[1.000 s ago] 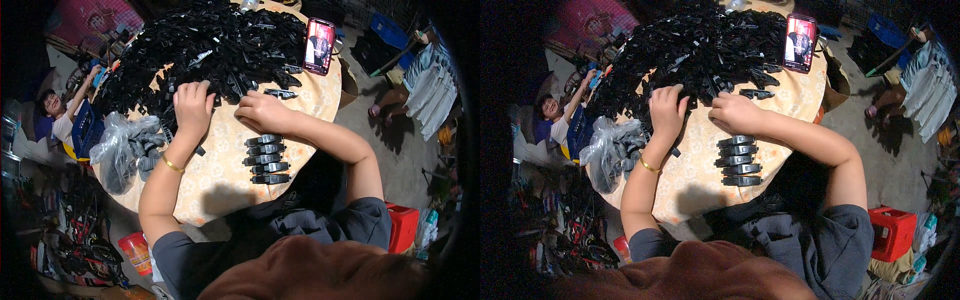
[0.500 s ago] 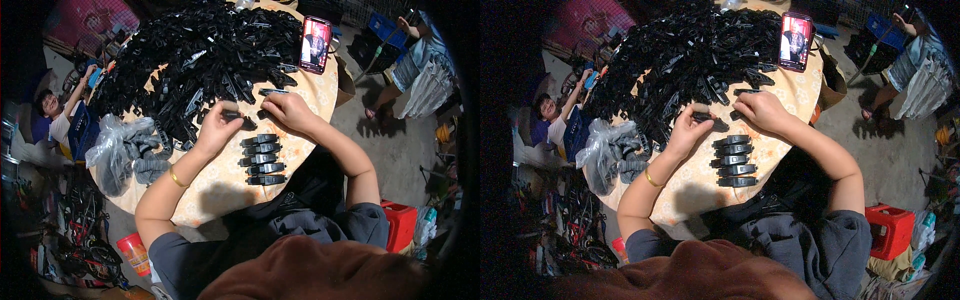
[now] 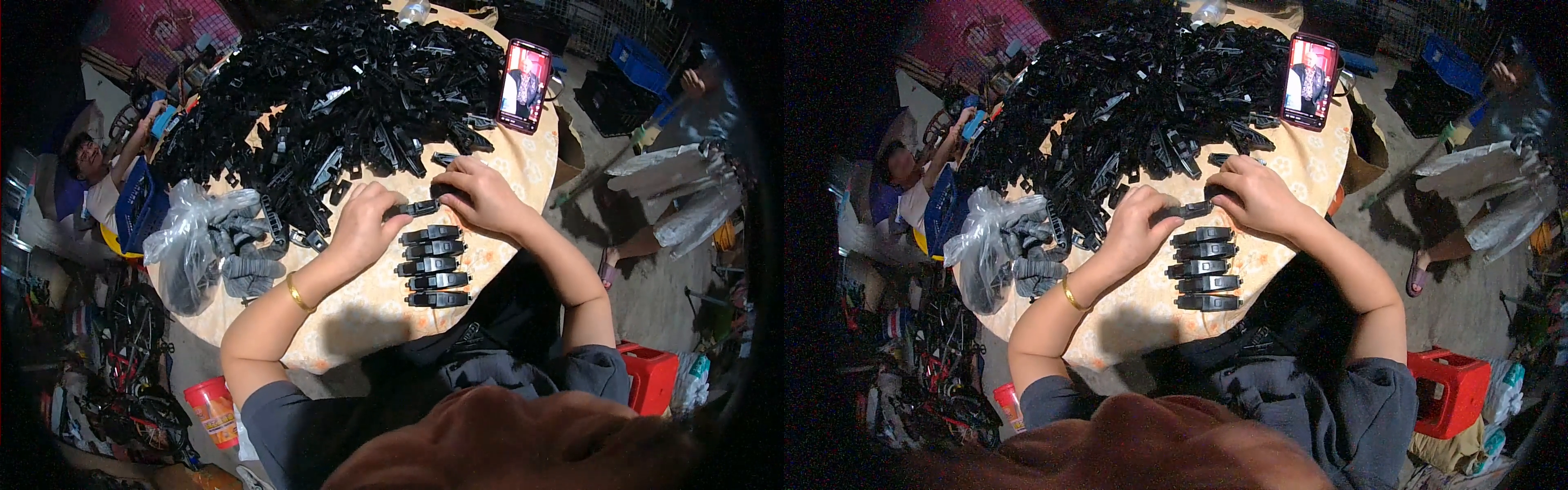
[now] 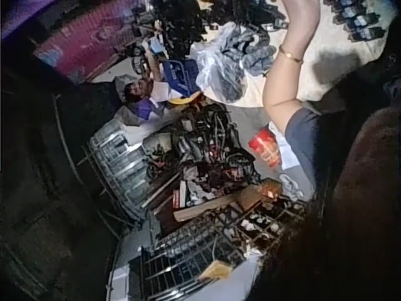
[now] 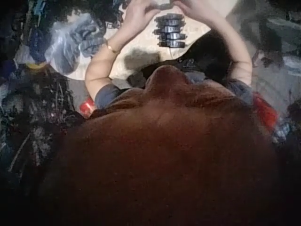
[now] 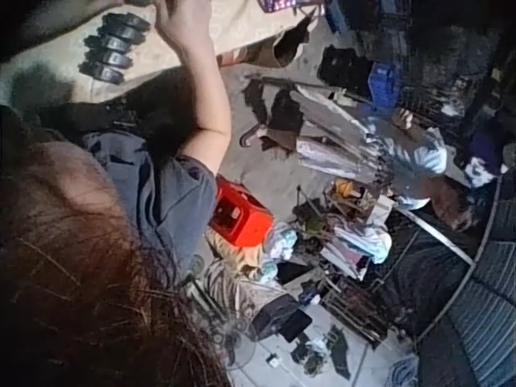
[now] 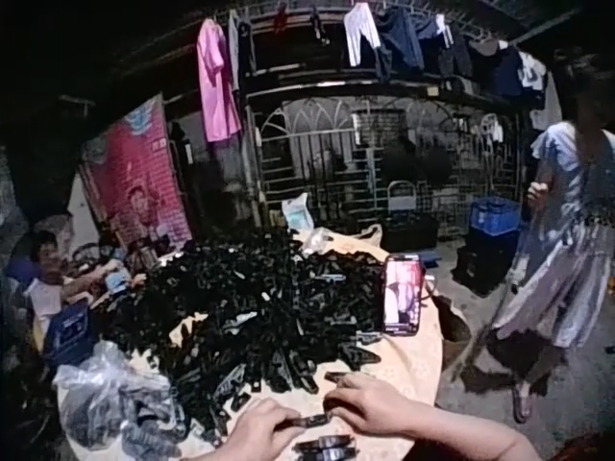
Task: The person assembles plastic components by picking pieces from a pile, snapping them together by hand, and arranging the completed pieces into stacks on the table.
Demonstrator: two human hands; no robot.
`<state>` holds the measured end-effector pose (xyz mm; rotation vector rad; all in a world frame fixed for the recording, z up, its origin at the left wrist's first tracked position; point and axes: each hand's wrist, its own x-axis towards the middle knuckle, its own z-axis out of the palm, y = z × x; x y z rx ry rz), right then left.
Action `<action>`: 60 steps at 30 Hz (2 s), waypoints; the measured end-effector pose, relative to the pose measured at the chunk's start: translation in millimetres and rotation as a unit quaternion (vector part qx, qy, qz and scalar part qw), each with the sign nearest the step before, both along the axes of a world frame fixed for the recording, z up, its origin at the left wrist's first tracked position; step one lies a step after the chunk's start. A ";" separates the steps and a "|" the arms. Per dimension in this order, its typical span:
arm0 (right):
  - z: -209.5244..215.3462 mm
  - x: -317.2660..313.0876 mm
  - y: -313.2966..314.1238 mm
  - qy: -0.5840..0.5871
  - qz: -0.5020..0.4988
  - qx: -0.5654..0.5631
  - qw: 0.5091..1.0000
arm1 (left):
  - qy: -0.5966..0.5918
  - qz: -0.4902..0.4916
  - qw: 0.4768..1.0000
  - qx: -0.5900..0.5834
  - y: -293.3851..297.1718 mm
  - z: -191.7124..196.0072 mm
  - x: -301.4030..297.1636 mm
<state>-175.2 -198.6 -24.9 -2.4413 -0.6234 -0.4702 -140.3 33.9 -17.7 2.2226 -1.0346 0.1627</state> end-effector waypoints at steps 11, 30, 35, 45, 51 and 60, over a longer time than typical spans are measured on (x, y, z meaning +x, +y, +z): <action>-3.1 4.6 2.2 0.015 0.101 0.098 0.990 | -0.001 0.006 1.000 0.000 -3.6 -5.4 0.0; -2.1 9.9 7.6 0.014 0.147 0.056 0.988 | 0.040 0.003 0.998 -0.050 -10.4 -12.7 -0.9; -2.7 2.6 10.1 -0.003 0.123 0.078 0.989 | 0.090 0.009 0.995 -0.038 -11.1 -11.5 -0.6; -2.4 -3.0 7.6 0.027 0.093 0.066 0.993 | 0.021 -0.034 0.999 -0.006 -8.6 -8.1 2.2; -2.6 -3.9 6.6 0.033 0.097 0.070 0.992 | 0.044 -0.042 0.998 -0.006 -7.5 -4.9 1.2; -11.5 -22.8 -67.9 -0.060 -0.051 0.202 0.976 | 0.040 -0.060 0.997 -0.010 -6.3 -6.5 6.1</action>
